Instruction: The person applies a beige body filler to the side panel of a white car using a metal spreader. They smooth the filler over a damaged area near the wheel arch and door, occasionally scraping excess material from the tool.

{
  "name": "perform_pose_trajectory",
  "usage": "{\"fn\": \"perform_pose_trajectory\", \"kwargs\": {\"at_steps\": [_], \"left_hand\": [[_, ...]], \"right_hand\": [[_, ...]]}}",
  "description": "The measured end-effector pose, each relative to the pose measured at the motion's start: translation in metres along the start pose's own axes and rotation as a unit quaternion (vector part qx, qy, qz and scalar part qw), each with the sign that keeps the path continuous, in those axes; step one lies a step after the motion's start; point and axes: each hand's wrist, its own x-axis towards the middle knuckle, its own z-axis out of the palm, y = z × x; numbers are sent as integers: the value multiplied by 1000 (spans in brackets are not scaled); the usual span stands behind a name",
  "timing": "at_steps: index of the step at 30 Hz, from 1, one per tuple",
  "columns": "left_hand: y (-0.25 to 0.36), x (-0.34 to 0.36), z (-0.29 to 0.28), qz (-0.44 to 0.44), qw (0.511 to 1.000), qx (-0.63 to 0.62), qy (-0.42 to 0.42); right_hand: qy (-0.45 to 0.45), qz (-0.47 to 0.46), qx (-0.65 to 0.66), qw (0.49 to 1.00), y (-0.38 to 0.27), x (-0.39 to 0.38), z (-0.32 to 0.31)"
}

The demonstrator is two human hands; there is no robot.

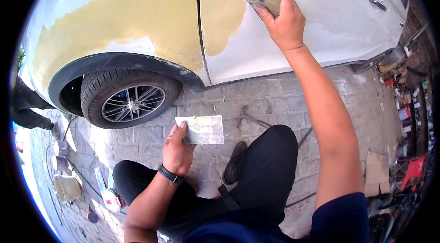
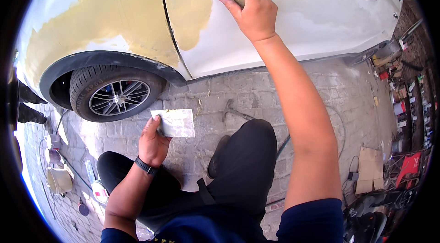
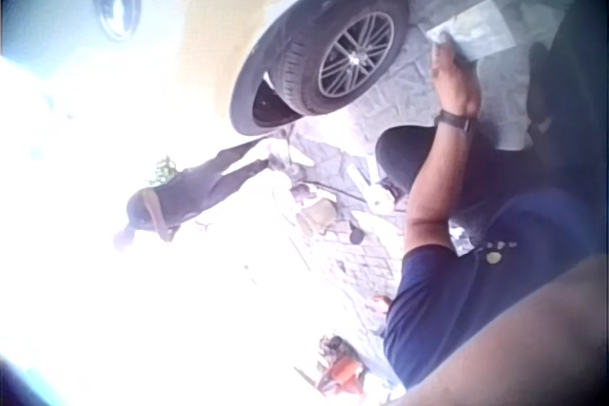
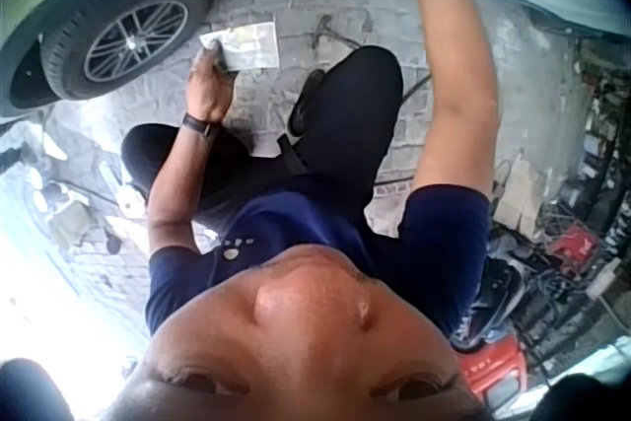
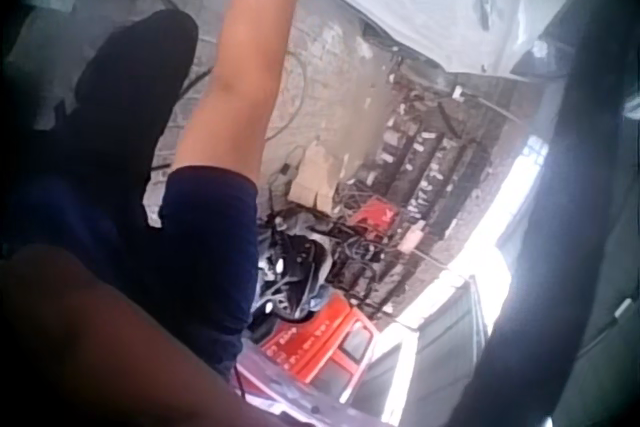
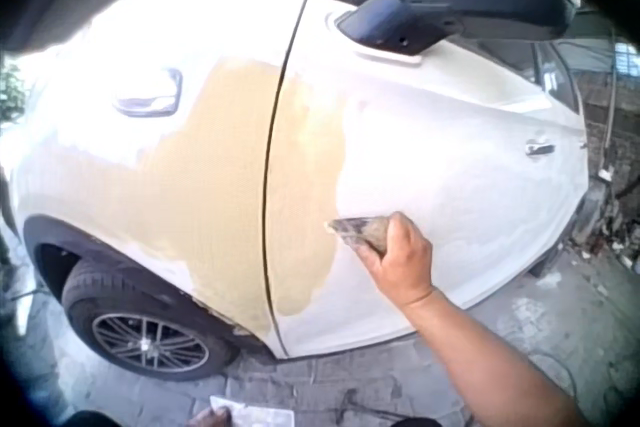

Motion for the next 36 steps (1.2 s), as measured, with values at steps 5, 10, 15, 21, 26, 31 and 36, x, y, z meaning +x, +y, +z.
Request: {"fn": "perform_pose_trajectory", "kwargs": {"at_steps": [5, 10, 15, 21, 26, 31, 36], "left_hand": [[-2, 4, -1, 6, 1000, 8, 10], [-9, 15, -14, 16, 1000, 15, 18], [-9, 17, -14, 20, 1000, 21, 9], [-6, 10, -7, 12, 1000, 4, 5], [-3, 1, -5, 1, 1000, 6, 4], [1, -2, -2, 3, 1000, 11, 1], [2, 8, -7, 14, 1000, 10, 6]], "right_hand": [[-15, 3, -1, 1000, 2, -12, -4], [-28, -40, -17, 999, 9, 5, -19], [36, -19, 37, 998, -24, 74, -19], [11, -57, -15, 998, -9, 28, -3], [-16, -78, -24, 997, -17, -23, 8], [-93, -139, -28, 985, -12, -48, 5], [20, 81, 49, 995, -25, -5, 2]]}}
